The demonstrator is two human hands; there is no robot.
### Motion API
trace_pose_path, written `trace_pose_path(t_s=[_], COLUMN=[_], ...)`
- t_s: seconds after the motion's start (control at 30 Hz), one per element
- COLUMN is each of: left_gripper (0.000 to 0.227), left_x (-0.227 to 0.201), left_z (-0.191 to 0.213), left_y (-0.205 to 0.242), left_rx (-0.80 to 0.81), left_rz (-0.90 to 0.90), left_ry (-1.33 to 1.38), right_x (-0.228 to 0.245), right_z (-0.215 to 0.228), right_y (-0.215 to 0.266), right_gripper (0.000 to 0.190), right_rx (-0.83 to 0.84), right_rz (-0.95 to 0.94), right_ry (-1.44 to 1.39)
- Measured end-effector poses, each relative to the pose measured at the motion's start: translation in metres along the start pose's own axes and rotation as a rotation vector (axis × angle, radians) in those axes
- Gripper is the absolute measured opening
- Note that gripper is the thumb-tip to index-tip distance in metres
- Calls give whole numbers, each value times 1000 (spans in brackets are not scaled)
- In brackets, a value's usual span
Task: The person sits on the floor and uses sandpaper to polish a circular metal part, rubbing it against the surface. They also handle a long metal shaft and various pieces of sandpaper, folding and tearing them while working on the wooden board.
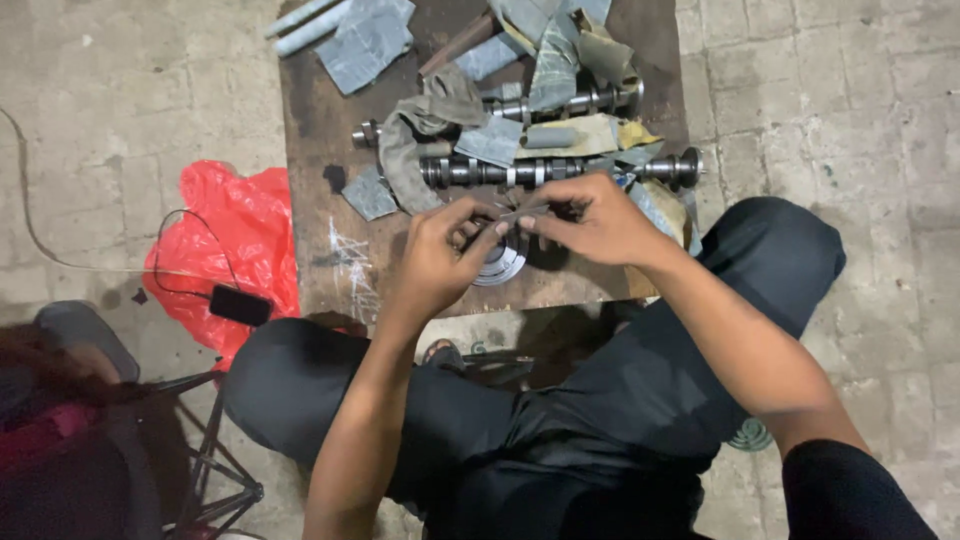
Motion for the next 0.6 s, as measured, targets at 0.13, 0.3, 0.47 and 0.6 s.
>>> trace_pose_path(t_s=[0.13,0.3,0.47,0.6], left_gripper=[10,3,10,11], left_x=[-5,-10,-29,-31], left_z=[-5,-9,-5,-8], left_y=[2,3,5,7], left_rx=[10,79,185,254], left_rz=[34,20,-93,-212], left_ry=[26,-46,-131,-132], right_x=[0,14,20,16], right_z=[0,-12,-16,-20], right_y=[3,5,9,11], right_gripper=[5,17,18,23], right_rx=[5,65,104,115], right_rz=[4,107,177,211], right_ry=[17,140,287,337])
Point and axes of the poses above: each hand's wrist, its own y-axis away from the middle knuckle, its own z-axis out of the back of the hand, x = y × z, the point moved 6 cm from there along -y, towards the middle knuckle
